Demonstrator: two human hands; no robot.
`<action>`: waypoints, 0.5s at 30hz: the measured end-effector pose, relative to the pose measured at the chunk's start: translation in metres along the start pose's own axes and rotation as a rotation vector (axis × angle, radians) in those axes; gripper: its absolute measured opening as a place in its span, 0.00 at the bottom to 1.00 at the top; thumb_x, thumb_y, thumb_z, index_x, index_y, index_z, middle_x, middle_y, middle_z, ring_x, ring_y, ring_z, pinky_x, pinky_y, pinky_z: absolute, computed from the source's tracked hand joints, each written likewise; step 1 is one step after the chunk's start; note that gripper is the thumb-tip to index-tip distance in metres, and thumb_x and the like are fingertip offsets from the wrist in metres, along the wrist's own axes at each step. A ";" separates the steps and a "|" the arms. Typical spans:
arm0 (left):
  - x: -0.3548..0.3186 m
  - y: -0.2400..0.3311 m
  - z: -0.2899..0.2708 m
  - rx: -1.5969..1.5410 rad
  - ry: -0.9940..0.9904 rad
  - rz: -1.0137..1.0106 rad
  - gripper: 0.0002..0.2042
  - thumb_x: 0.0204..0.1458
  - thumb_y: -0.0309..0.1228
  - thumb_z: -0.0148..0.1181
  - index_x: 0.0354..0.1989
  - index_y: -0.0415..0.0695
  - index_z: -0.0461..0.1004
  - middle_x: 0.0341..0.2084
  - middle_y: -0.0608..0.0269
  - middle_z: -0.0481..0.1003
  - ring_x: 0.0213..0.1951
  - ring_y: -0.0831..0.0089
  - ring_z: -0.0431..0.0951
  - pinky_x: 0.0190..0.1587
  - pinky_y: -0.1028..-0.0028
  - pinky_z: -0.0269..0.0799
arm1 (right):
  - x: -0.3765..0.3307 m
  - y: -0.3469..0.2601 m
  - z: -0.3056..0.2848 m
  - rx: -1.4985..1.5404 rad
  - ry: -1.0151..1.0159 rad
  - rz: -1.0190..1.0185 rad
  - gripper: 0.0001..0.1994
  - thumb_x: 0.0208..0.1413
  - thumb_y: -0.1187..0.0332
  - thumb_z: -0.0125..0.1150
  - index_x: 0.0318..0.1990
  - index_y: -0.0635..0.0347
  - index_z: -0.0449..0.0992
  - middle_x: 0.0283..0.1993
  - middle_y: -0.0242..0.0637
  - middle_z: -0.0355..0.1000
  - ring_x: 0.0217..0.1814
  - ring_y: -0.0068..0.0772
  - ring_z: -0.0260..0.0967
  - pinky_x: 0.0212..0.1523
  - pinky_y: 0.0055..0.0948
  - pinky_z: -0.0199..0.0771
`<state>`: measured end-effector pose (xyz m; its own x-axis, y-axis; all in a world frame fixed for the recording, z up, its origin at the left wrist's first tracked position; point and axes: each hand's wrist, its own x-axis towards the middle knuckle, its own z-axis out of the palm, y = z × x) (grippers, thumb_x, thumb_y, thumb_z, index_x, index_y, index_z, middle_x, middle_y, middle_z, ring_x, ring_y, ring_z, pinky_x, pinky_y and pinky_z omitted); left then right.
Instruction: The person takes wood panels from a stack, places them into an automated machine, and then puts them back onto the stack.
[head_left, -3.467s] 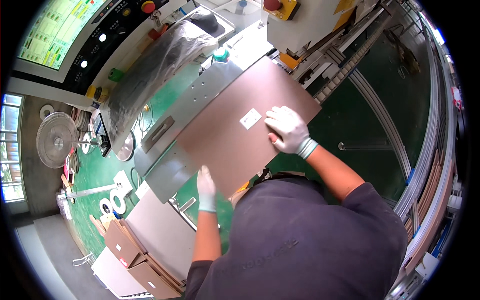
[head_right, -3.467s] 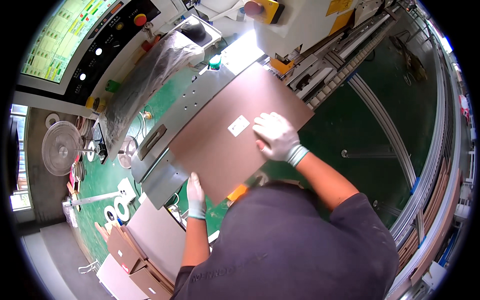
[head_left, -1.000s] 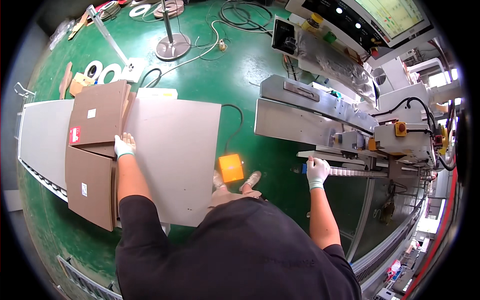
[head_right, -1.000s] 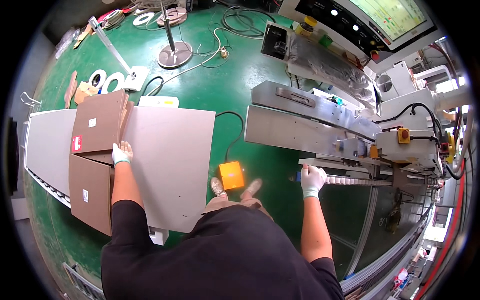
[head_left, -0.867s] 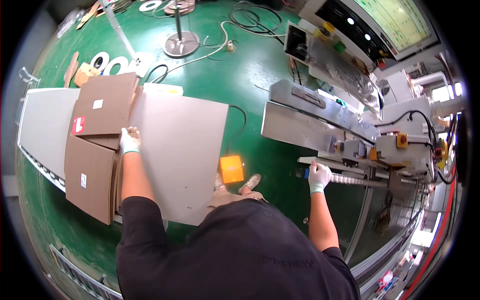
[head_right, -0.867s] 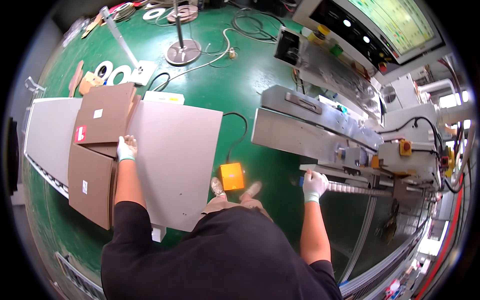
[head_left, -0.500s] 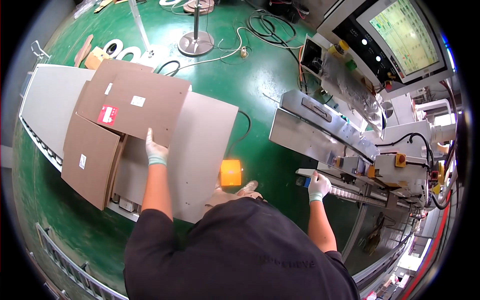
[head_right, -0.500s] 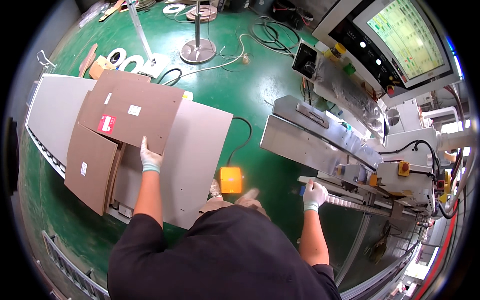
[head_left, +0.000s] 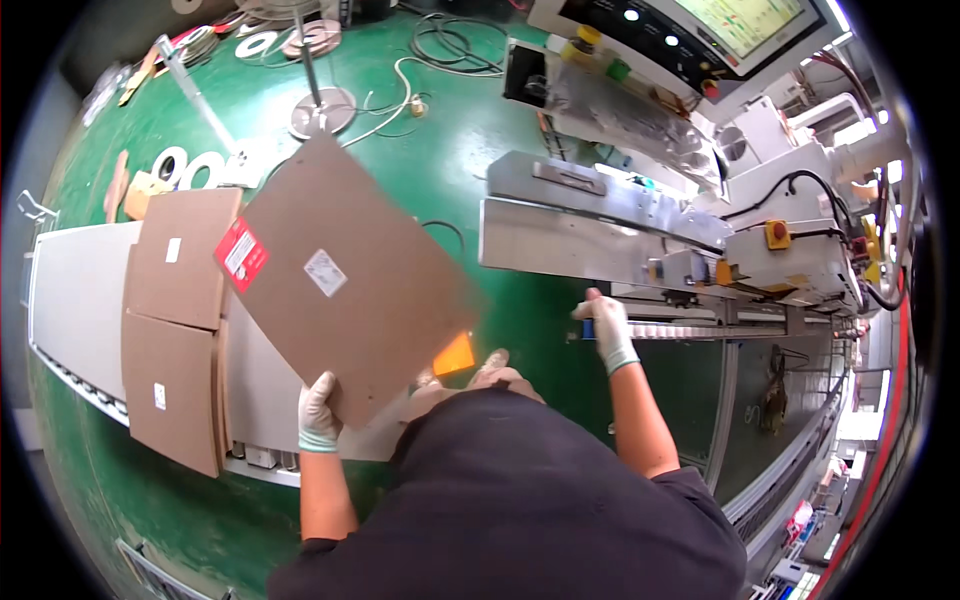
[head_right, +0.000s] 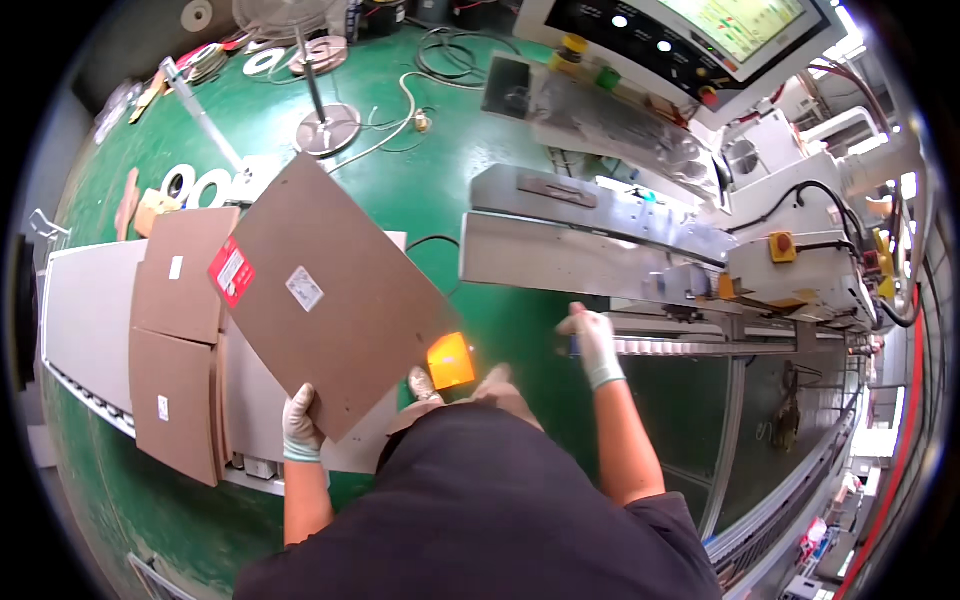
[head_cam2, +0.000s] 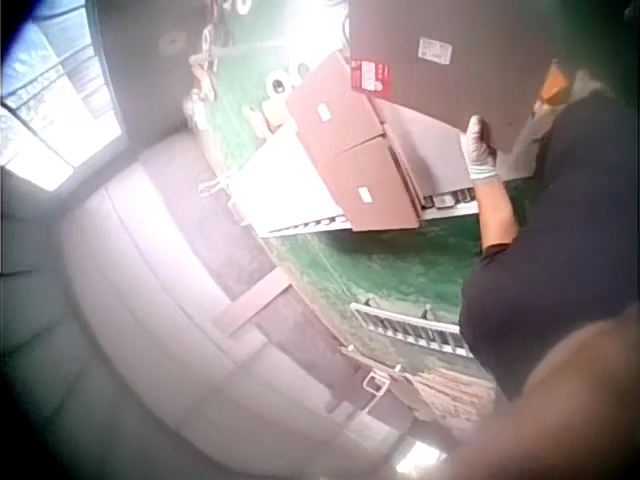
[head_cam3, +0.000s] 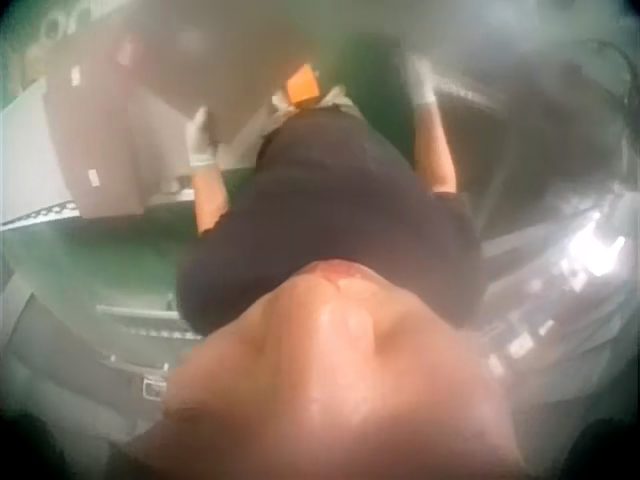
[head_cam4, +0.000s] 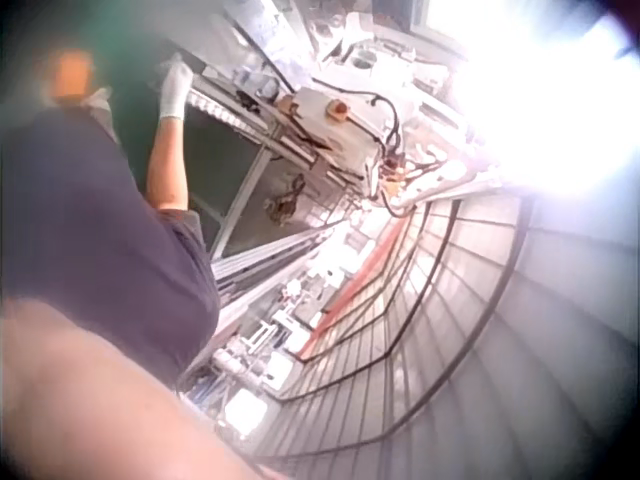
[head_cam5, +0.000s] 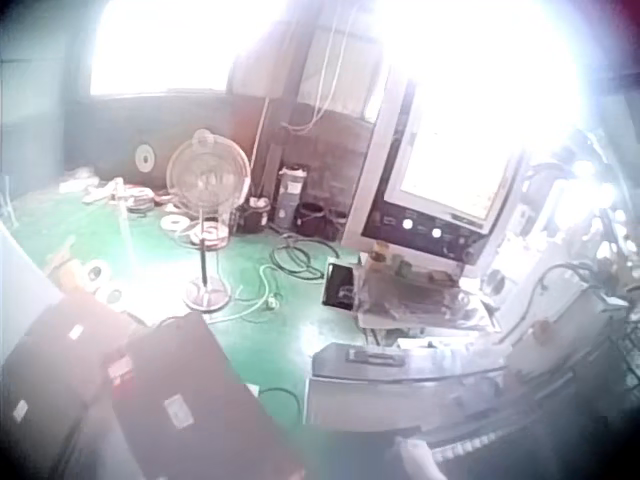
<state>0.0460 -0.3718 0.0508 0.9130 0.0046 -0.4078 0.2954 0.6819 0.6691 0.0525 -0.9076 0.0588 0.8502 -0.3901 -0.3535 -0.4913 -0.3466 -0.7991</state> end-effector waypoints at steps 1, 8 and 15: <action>0.000 0.006 0.011 0.057 -0.117 -0.104 0.31 0.57 0.36 0.69 0.67 0.38 0.66 0.58 0.57 0.76 0.58 0.62 0.77 0.64 0.62 0.71 | -0.016 -0.039 0.016 0.057 -0.126 -0.057 0.27 0.73 0.50 0.48 0.39 0.67 0.85 0.37 0.39 0.83 0.43 0.32 0.78 0.51 0.41 0.74; 0.051 -0.039 0.092 0.496 -0.566 -0.462 0.31 0.52 0.36 0.76 0.61 0.36 0.72 0.53 0.62 0.78 0.55 0.71 0.77 0.60 0.67 0.71 | -0.076 -0.044 0.055 0.392 -0.094 0.058 0.27 0.68 0.48 0.59 0.59 0.66 0.76 0.53 0.36 0.78 0.53 0.26 0.73 0.58 0.30 0.70; 0.066 -0.137 0.172 0.708 -0.771 -0.520 0.32 0.57 0.34 0.70 0.68 0.35 0.66 0.59 0.57 0.75 0.60 0.68 0.74 0.64 0.67 0.68 | -0.139 0.088 0.028 0.551 0.418 0.283 0.21 0.69 0.49 0.58 0.40 0.61 0.78 0.34 0.25 0.70 0.36 0.18 0.61 0.37 0.26 0.65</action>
<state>0.1143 -0.5913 0.0391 0.4927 -0.7662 -0.4126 0.5528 -0.0906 0.8284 -0.1032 -0.8600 0.0235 0.5082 -0.7310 -0.4553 -0.4214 0.2500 -0.8717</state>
